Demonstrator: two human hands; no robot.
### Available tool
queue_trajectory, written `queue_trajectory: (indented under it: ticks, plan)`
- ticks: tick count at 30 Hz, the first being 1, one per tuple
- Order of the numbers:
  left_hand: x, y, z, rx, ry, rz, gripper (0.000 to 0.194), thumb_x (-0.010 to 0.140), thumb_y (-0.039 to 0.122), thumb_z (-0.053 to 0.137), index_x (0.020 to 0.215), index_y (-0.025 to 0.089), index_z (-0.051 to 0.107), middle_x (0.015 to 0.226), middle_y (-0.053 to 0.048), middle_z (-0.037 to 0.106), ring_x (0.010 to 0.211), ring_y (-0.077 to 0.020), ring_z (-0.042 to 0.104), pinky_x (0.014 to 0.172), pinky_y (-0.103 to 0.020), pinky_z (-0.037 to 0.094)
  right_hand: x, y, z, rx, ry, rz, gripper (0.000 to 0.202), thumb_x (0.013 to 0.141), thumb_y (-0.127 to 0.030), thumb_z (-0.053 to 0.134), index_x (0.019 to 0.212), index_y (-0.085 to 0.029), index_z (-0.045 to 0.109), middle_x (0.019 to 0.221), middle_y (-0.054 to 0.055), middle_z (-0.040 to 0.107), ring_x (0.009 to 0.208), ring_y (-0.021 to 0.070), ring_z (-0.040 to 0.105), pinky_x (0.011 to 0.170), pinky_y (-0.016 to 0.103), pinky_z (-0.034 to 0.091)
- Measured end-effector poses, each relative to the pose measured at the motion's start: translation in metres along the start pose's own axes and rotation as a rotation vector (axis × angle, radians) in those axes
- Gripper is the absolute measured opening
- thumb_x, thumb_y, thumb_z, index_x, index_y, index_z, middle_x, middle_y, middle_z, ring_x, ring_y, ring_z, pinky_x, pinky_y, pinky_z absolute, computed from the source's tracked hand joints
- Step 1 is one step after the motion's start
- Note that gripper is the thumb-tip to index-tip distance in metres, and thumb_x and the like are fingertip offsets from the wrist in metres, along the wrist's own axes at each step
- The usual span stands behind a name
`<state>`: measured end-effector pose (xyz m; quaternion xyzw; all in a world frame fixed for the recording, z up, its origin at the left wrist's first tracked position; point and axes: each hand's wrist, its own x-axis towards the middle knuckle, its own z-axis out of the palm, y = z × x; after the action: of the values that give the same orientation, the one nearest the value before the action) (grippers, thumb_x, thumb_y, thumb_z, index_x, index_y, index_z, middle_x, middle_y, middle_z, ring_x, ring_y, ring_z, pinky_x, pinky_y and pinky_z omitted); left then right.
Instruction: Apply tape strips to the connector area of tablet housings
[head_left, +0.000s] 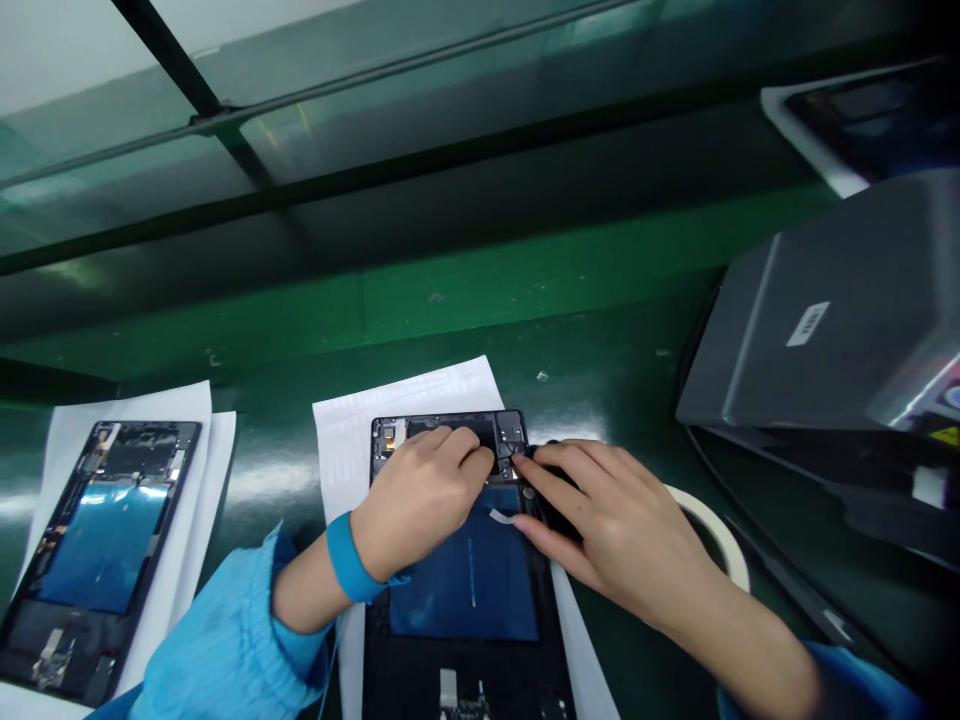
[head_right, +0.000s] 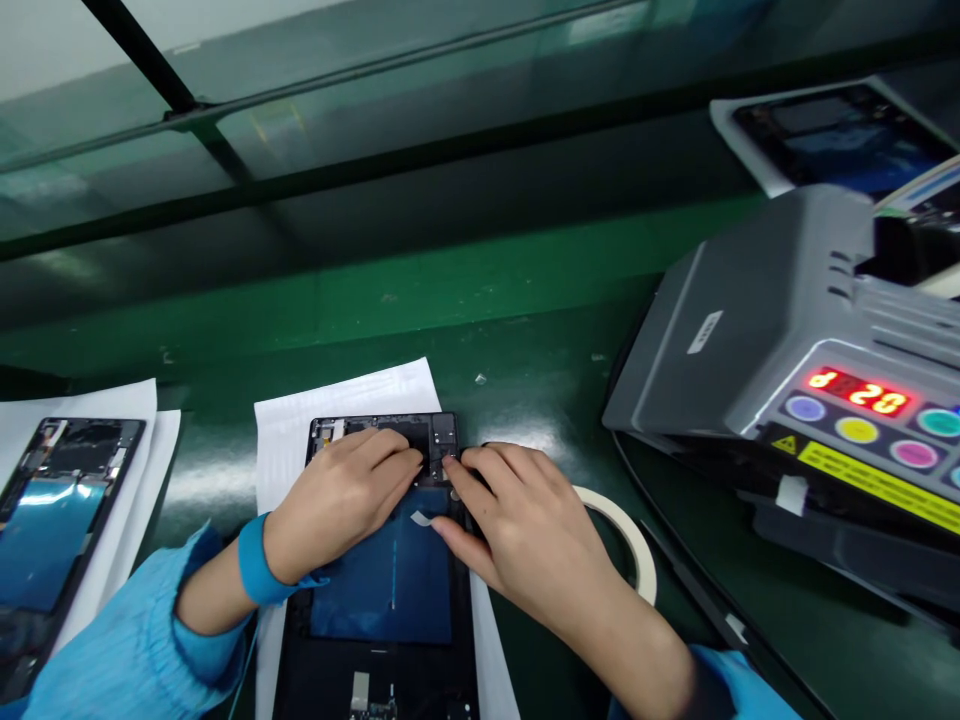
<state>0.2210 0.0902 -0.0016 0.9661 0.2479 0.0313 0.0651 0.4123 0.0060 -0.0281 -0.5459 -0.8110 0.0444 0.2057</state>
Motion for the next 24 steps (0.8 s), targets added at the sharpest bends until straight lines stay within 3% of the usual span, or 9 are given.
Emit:
queue_trajectory:
  ticks: [6,24]
  plan:
    - [0.001,0.0,0.005,0.074,0.02,0.02,0.018,0.094,0.014,0.043,0.092,0.011,0.061,0.082,-0.007,0.057,0.072,-0.0207,0.056,0.066,-0.035,0.052,-0.001,0.001,0.001,-0.005,0.017,-0.009,0.034,0.091,-0.036,0.053,0.113,-0.011,0.063,0.101,0.011,0.063,0.094,0.0234,0.055,0.079,0.037,0.046]
    - [0.003,-0.007,0.015,-0.14,0.141,-0.084,0.026,0.098,0.02,0.039,0.088,0.013,0.062,0.083,-0.006,0.06,0.076,-0.0198,0.058,0.068,-0.034,0.05,0.001,-0.001,0.002,-0.028,0.026,0.003,0.034,0.093,-0.038,0.049,0.114,-0.013,0.063,0.099,0.01,0.061,0.09,0.0223,0.052,0.074,0.035,0.043]
